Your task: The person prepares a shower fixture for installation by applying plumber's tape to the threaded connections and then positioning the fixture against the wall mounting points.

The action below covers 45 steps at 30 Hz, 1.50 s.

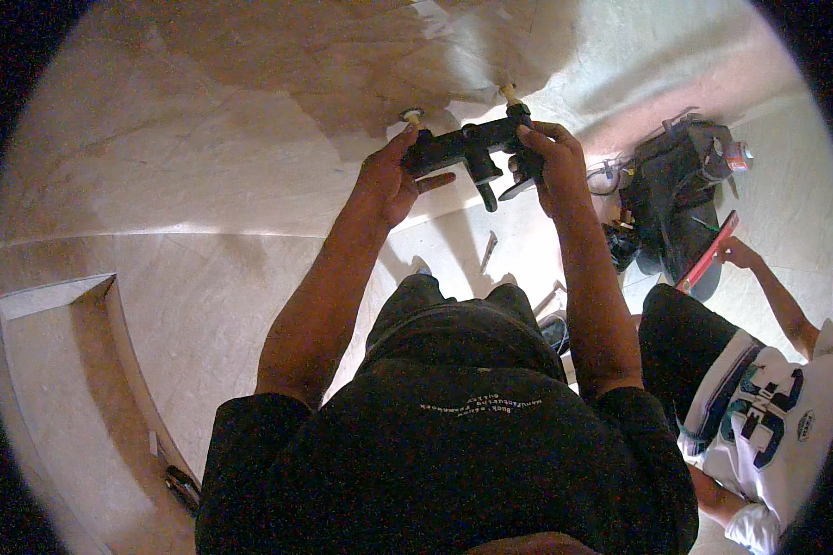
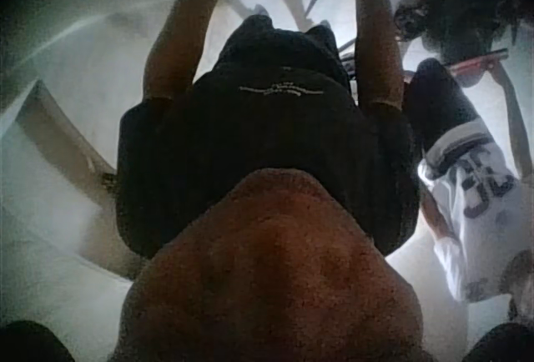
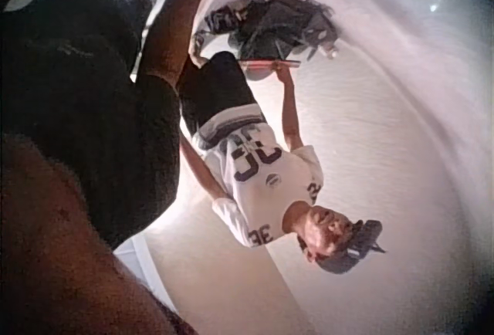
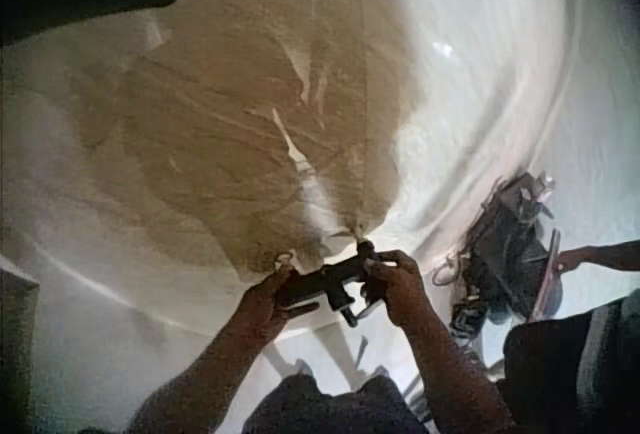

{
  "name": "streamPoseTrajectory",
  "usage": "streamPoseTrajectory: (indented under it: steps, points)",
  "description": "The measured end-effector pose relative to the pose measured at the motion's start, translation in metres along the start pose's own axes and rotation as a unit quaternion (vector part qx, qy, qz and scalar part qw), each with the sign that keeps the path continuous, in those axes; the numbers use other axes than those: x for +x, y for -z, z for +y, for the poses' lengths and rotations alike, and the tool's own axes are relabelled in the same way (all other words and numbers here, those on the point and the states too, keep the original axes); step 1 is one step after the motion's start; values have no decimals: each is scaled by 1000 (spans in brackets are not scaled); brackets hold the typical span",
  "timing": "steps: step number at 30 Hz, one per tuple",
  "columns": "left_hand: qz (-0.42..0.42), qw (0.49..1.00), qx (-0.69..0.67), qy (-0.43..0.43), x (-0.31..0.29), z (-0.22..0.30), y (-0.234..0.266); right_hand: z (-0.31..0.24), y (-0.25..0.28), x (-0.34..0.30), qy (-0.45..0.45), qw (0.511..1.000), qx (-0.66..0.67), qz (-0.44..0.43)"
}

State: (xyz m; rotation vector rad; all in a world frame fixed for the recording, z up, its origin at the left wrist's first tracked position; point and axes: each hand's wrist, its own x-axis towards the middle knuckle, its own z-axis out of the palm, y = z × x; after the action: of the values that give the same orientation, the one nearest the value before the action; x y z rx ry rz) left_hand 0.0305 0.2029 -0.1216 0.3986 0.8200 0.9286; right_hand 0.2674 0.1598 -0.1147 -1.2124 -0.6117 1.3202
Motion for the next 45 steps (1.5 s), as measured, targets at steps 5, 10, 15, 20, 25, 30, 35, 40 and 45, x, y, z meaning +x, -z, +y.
streamPoseTrajectory:
  steps: [5, 10, 15, 20, 25, 30, 35, 40, 45]
  points:
    - [25, 996, 83, -33, -17, 2, -12, 4, 4, 1, 9, 1000, 14, 4]
    - [72, 988, 132, -32, -4, -3, -2, 9, 7, 5, 14, 999, 31, -27]
    - [-7, 999, 11, -49, -10, -4, -3, 10, 7, 4, 14, 1000, 2, -11]
    - [46, 993, 99, -56, -13, -3, -12, 5, 5, 1, 21, 999, 6, -24]
    - [25, 988, 132, -73, -19, 10, -10, 0, -2, -8, 28, 999, 19, -28]
    - [25, 995, 80, -58, -19, 8, -12, 1, 2, -7, 32, 999, -6, -26]
    - [49, 987, 136, -66, -18, 2, -11, 3, 3, -6, 32, 999, -13, -23]
    - [28, 992, 100, -70, -12, 2, -9, 1, 4, -3, 19, 999, -26, -10]
    - [64, 991, 106, -45, -13, 3, -17, 5, 6, 1, 14, 1000, -10, -16]
